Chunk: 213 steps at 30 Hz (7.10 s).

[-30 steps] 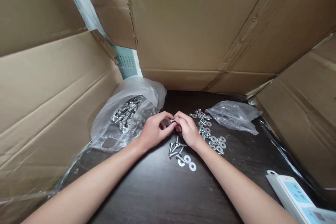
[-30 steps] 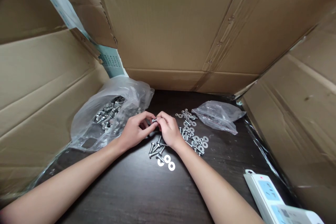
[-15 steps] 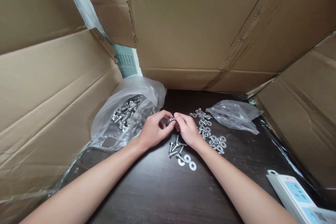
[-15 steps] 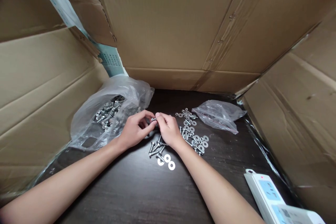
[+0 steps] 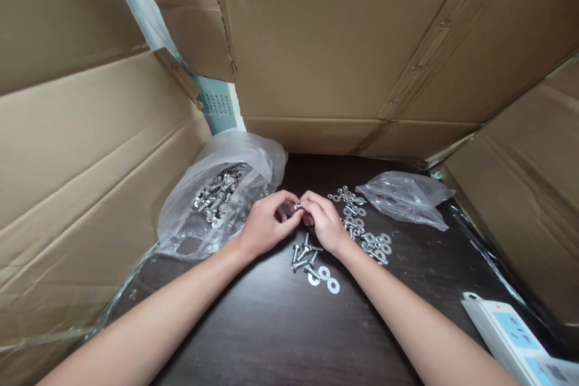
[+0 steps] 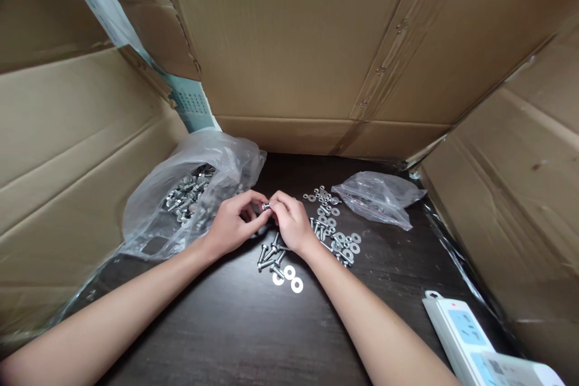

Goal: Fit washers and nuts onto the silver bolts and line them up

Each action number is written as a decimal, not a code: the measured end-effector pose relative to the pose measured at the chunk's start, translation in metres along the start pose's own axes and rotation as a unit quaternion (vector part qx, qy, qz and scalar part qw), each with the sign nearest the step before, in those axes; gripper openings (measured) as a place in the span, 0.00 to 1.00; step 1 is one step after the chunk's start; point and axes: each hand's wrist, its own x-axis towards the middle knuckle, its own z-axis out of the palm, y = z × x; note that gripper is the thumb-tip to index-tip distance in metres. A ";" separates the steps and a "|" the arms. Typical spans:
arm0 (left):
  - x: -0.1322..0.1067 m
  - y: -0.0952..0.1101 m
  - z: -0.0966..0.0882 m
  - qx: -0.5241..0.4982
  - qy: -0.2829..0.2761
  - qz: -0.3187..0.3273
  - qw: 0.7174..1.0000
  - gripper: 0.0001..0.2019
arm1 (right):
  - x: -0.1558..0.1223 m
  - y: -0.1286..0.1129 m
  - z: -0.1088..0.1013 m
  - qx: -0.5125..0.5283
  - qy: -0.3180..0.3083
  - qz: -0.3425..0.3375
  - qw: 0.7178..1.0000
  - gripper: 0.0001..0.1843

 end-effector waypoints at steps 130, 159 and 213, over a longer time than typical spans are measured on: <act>-0.002 0.000 0.001 -0.042 -0.002 -0.025 0.999 0.06 | 0.000 -0.002 0.002 0.030 0.031 0.002 0.999 0.10; -0.002 0.001 0.002 -0.054 -0.027 -0.025 0.998 0.06 | 0.004 0.006 -0.002 0.034 0.024 -0.014 0.999 0.17; 0.000 -0.001 0.001 -0.058 -0.026 -0.038 0.997 0.05 | 0.003 0.006 -0.001 0.025 0.037 -0.018 0.999 0.15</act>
